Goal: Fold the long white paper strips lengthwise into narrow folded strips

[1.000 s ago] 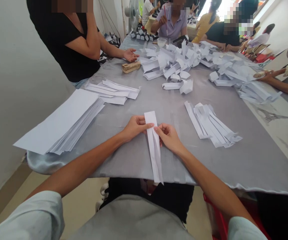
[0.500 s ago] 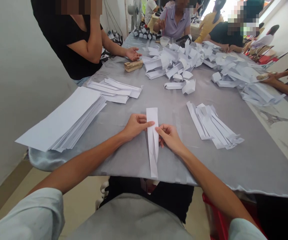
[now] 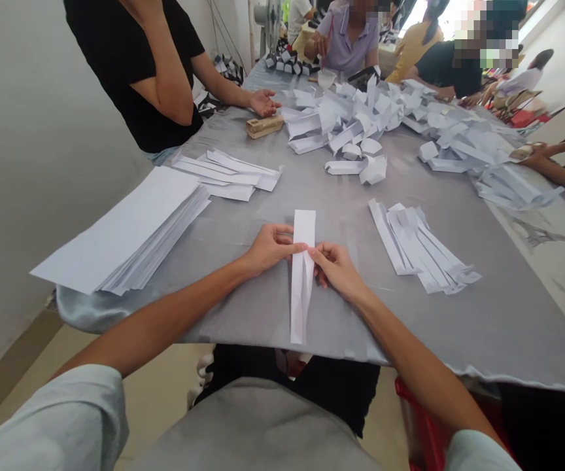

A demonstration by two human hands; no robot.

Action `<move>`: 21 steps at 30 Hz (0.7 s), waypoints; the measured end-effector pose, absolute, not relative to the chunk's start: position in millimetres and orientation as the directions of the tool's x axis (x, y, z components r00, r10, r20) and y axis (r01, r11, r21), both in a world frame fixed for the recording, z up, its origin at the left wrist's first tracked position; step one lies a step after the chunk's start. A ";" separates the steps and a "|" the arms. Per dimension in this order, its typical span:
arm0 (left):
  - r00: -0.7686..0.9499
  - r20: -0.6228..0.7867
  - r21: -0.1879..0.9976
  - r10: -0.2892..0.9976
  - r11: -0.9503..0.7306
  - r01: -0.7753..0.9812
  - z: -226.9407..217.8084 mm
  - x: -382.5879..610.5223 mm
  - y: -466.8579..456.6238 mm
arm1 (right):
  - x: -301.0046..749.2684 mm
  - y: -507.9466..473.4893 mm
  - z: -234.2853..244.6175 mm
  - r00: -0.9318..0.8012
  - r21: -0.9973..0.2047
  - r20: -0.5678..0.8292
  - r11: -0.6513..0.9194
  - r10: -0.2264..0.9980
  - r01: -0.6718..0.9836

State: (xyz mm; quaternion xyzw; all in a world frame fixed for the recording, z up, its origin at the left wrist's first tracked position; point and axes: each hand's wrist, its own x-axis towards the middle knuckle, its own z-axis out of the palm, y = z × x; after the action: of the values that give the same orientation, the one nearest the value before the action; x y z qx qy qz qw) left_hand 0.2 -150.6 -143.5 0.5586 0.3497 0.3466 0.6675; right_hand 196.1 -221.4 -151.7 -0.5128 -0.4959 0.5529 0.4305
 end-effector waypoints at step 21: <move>0.581 -0.079 0.990 0.810 0.133 -0.052 -139.9 -4.1 -149.2 | 198.7 -221.8 -147.2 -0.162 -0.985 -0.168 -0.159 0.972 0.066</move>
State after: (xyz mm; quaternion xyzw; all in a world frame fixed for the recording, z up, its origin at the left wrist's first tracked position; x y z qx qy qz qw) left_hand -4.1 -149.2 -139.9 0.5761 0.3290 0.3185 0.6771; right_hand 198.7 -221.8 -147.2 -0.5086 -0.5104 0.5663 0.4001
